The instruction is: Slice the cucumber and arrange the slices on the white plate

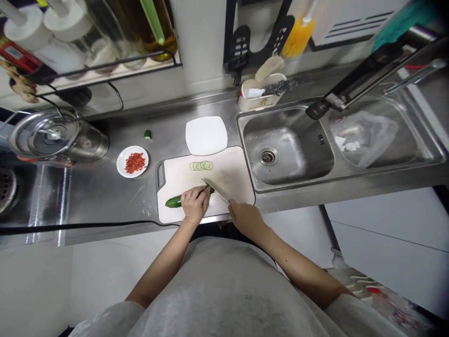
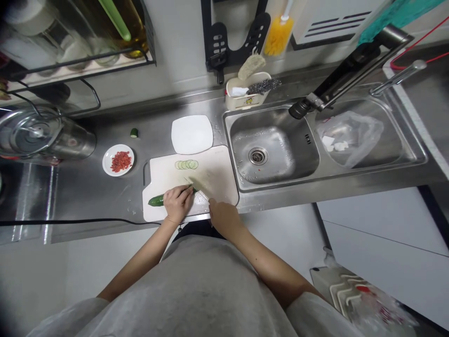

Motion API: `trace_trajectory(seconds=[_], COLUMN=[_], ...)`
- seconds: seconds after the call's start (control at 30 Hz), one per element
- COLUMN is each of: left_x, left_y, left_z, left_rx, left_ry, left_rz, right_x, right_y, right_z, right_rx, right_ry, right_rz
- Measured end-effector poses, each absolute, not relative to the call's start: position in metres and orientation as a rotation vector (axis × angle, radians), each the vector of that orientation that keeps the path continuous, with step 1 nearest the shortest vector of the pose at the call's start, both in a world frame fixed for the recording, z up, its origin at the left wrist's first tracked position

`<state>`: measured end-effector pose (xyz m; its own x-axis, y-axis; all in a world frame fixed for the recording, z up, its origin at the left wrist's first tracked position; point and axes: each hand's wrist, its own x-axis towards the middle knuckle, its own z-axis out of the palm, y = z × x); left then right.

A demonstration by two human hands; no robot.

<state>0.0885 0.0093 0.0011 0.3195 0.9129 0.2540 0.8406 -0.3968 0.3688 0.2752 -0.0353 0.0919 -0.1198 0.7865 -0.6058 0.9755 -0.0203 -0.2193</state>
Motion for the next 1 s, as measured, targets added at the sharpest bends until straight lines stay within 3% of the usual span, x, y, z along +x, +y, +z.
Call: trace_trajectory(seconds=[1.0], left_x=[0.088], left_y=[0.008], left_z=[-0.001], left_rx=[2.377], left_ry=[1.606], left_rz=[0.570], right_x=[0.267], right_y=[-0.043], right_z=[0.086], right_rx=[1.852], right_ry=[1.937], right_rz=[-0.831])
